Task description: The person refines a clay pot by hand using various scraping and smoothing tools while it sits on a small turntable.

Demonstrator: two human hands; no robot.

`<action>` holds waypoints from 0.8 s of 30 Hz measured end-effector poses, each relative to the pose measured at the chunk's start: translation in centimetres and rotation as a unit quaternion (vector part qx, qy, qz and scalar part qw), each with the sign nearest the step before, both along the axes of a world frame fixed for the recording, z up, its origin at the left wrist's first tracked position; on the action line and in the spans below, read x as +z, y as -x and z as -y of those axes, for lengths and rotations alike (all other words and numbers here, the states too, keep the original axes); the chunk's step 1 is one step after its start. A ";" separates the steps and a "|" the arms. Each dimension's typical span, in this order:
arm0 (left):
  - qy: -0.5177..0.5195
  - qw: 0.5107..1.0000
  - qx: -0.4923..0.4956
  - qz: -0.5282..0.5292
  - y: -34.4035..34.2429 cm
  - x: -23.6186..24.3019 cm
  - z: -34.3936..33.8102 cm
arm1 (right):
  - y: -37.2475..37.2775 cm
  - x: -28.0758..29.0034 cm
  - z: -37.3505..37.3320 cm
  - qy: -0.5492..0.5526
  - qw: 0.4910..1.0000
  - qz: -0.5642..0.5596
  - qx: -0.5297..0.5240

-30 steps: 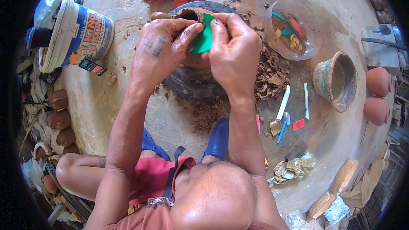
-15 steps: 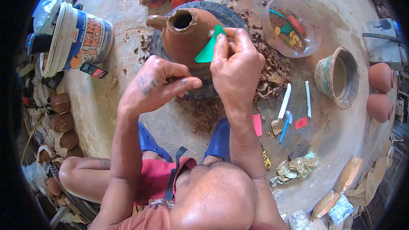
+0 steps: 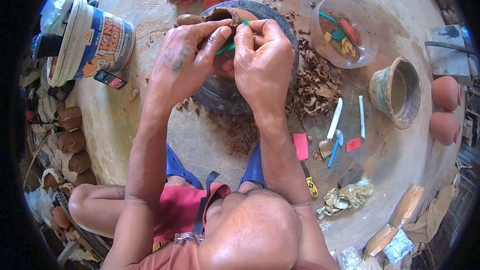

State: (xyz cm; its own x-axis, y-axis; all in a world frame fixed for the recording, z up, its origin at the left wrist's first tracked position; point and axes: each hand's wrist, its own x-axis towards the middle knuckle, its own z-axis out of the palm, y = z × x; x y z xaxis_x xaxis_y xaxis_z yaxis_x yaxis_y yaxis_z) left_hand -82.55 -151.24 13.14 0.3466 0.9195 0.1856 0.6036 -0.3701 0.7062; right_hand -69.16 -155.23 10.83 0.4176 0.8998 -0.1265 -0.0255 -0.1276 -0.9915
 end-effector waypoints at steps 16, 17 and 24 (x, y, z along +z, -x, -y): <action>0.400 0.906 -0.103 0.090 3.2 -2.7 4.5 | -5.6 -3.1 11.6 -0.143 0.984 0.075 0.076; 0.364 0.924 -0.112 0.005 3.0 -3.9 4.7 | -6.5 -4.1 12.4 -0.064 0.996 0.054 0.021; 0.024 0.997 -0.070 -0.003 0.0 -13.0 10.5 | -14.8 -11.4 18.0 0.090 0.981 0.162 -0.066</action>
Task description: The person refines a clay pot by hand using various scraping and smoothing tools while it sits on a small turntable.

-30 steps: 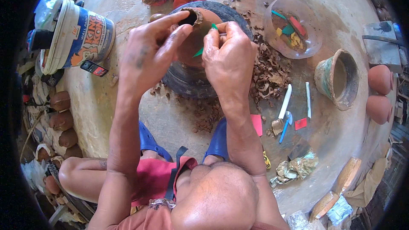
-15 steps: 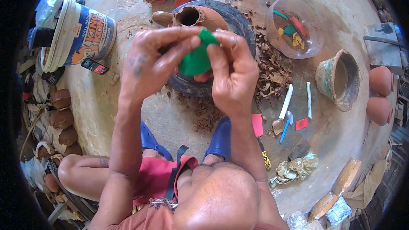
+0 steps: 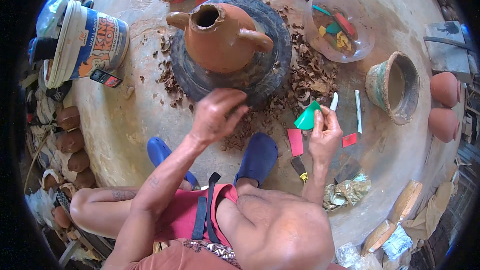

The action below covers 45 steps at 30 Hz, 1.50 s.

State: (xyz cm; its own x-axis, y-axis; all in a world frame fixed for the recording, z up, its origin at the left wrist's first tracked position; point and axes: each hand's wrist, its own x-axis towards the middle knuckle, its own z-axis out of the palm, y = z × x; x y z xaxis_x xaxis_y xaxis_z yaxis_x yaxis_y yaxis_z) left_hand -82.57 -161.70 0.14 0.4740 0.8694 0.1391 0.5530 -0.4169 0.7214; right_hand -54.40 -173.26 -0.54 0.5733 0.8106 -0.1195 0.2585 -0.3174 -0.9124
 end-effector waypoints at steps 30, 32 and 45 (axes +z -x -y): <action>-0.060 0.971 0.185 -0.142 8.6 -7.2 -6.3 | -4.0 -2.9 3.2 0.109 0.989 0.009 -0.097; -0.083 0.966 0.176 -0.170 9.6 -7.4 -6.7 | -6.5 -4.0 3.9 0.090 0.987 0.051 -0.120; -0.102 0.946 -0.018 -0.309 12.7 -2.9 -9.9 | -10.8 -4.1 7.1 0.172 0.978 -0.059 -0.099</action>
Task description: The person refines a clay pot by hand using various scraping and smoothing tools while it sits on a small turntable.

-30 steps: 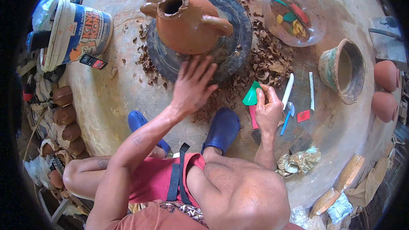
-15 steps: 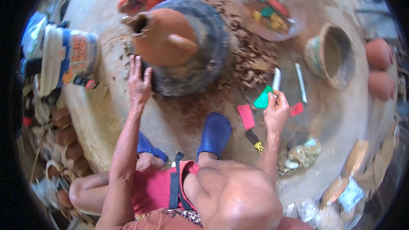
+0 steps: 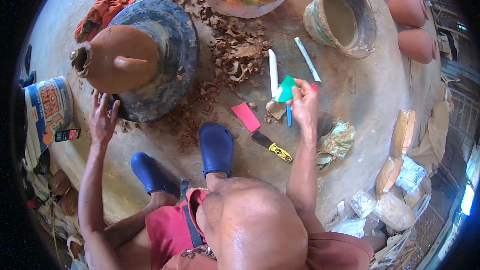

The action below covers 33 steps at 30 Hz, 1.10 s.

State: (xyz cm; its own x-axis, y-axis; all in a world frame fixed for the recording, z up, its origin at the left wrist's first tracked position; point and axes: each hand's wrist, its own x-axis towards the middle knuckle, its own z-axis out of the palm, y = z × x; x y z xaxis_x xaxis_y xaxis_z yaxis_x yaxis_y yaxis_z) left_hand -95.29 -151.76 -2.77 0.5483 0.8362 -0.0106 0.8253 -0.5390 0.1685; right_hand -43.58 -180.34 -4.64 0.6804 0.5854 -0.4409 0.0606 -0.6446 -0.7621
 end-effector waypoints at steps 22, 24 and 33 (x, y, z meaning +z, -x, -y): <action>0.427 0.899 0.096 -0.002 7.6 9.0 -1.0 | 10.9 -1.9 15.6 0.124 0.937 0.184 0.269; 0.420 0.890 0.156 0.084 7.3 8.0 0.0 | 10.6 -2.1 15.8 0.119 0.958 0.118 0.231; 0.293 0.825 0.338 0.345 0.3 -4.4 -1.1 | 8.9 21.4 -8.4 -0.045 0.890 0.304 0.336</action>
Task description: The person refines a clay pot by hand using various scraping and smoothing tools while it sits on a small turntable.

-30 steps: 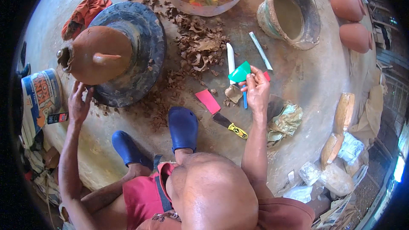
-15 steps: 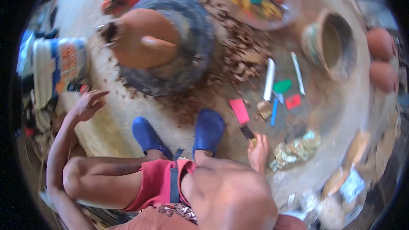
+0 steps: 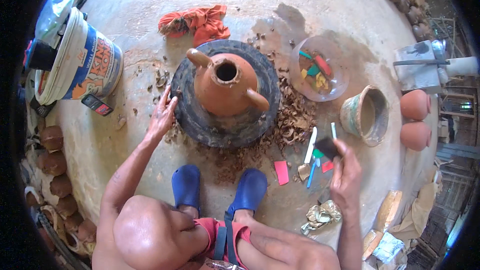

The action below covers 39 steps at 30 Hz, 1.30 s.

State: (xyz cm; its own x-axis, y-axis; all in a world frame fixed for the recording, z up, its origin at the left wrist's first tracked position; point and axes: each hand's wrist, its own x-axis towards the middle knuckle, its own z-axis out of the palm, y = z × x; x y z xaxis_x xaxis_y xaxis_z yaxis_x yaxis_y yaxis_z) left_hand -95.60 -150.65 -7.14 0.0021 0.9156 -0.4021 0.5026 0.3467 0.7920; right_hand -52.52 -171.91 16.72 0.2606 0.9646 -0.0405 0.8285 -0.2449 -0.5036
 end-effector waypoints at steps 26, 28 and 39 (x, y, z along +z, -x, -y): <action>-0.110 0.989 -0.094 0.038 -5.0 -1.7 -15.0 | 8.6 -2.4 -22.1 -0.089 0.986 -0.021 0.136; -0.102 0.990 -0.089 0.037 -4.5 -1.7 -14.8 | 8.6 -2.6 -21.7 -0.090 0.987 -0.032 0.129; -0.108 0.990 0.001 0.092 -3.4 -2.7 -10.7 | 8.9 -2.1 -20.5 -0.095 0.988 -0.008 0.121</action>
State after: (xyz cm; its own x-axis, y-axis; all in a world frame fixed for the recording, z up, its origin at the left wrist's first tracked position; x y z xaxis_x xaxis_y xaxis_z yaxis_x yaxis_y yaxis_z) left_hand -92.24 -139.93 -9.83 0.0551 0.9804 -0.1894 0.3426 0.1596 0.9258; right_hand -61.37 -151.44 14.63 0.0213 0.9892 0.1449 0.8429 0.0602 -0.5347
